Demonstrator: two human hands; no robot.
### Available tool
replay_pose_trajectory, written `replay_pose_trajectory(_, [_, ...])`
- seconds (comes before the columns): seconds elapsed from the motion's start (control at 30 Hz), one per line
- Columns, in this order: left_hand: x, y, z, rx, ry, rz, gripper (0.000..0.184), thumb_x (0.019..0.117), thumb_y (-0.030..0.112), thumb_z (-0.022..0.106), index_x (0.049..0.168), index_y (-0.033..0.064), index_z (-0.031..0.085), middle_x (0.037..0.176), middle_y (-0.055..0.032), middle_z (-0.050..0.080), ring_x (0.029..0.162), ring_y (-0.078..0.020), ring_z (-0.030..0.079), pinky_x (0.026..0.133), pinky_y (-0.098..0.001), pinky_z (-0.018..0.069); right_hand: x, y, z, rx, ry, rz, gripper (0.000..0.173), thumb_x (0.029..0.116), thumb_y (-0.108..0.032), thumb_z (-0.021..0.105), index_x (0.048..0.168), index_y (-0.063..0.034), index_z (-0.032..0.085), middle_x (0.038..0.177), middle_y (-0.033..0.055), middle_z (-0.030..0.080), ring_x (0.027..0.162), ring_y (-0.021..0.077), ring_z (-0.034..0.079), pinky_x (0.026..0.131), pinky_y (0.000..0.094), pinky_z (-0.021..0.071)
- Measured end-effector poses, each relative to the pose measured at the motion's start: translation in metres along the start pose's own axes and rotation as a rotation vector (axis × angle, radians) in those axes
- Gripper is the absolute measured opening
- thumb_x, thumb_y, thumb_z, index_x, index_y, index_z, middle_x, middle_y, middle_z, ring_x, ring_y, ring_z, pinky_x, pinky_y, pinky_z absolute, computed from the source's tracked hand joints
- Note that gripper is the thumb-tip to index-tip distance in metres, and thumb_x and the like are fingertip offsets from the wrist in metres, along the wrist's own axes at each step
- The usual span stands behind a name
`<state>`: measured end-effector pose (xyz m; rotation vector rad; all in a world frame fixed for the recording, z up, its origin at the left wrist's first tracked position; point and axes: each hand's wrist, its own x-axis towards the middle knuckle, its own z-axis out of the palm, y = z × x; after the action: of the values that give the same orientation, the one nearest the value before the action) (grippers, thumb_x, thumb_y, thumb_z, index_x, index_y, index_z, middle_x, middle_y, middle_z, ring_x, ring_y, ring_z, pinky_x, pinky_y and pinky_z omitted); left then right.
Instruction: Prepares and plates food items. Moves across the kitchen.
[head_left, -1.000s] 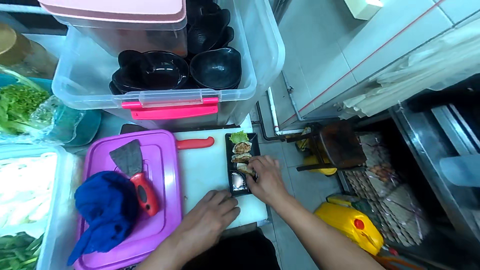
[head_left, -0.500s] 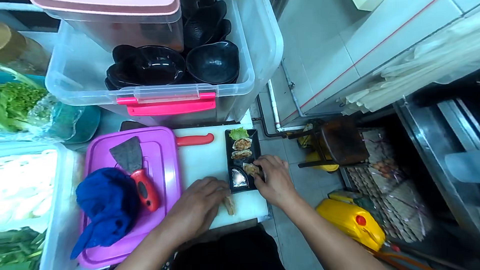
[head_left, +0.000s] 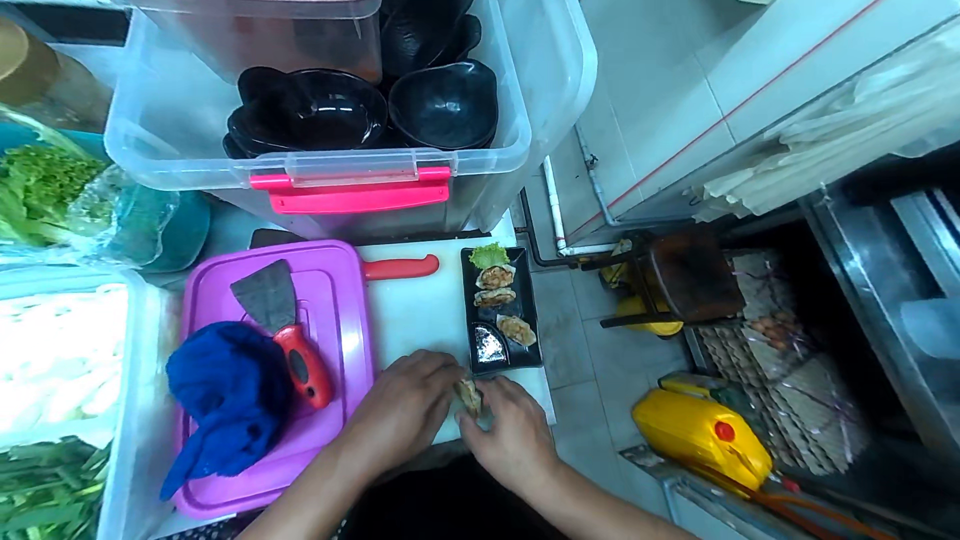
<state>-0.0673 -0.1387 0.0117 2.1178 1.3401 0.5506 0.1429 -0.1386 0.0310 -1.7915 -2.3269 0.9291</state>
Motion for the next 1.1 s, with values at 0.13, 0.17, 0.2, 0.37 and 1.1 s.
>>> replay_pose_trajectory(0.13, [-0.004,-0.003,-0.001,-0.003,0.013,-0.008,0.033,0.1036,0.031,0.048,0.123,0.0185,0.071,0.127,0.0023,0.068,0.119,-0.0141,0.063,0.101,-0.0361,0.0540,0.003,-0.003,0.009,-0.035,0.100,0.009,0.034,0.0918,-0.040,0.064,0.107,-0.0125,0.077,0.097,0.0018,0.074,0.090,0.0170,0.072,0.078,0.0384,0.0608])
replay_pose_trajectory(0.17, [-0.005,-0.003,-0.001,-0.006,0.012,-0.005,0.033,0.1038,0.031,0.048,0.124,0.0186,0.071,0.127,0.0024,0.068,0.119,-0.0139,0.063,0.101,-0.0361,0.0540,0.002,-0.002,0.011,-0.039,0.127,0.002,0.031,0.0913,-0.038,0.064,0.104,-0.0128,0.077,0.096,0.0014,0.074,0.088,0.0165,0.072,0.077,0.0380,0.0609])
replay_pose_trajectory(0.2, [-0.005,-0.004,-0.001,-0.010,0.011,-0.002,0.033,0.1038,0.031,0.048,0.124,0.0184,0.071,0.127,0.0022,0.068,0.120,-0.0140,0.063,0.101,-0.0361,0.0540,0.001,-0.002,0.013,-0.042,0.146,-0.004,0.029,0.0908,-0.036,0.064,0.103,-0.0132,0.077,0.095,0.0012,0.074,0.088,0.0163,0.071,0.076,0.0376,0.0608])
replay_pose_trajectory(0.37, [-0.008,-0.008,0.000,-0.032,0.053,0.003,0.033,0.1037,0.032,0.048,0.123,0.0181,0.071,0.127,0.0028,0.068,0.120,-0.0125,0.063,0.101,-0.0346,0.0539,-0.001,-0.003,0.021,-0.169,0.207,-0.091,0.036,0.0899,-0.038,0.066,0.112,-0.0120,0.076,0.101,0.0042,0.074,0.094,0.0202,0.072,0.078,0.0386,0.0612])
replay_pose_trajectory(1.1, [0.021,0.005,0.004,-0.082,0.210,-0.150,0.034,0.1015,0.035,0.051,0.122,0.0198,0.073,0.126,0.0043,0.068,0.118,-0.0106,0.063,0.100,-0.0350,0.0545,0.108,0.040,-0.104,0.089,0.003,-0.248,0.024,0.0888,-0.020,0.074,0.111,-0.0098,0.072,0.101,0.0032,0.070,0.088,0.0155,0.067,0.080,0.0402,0.0594])
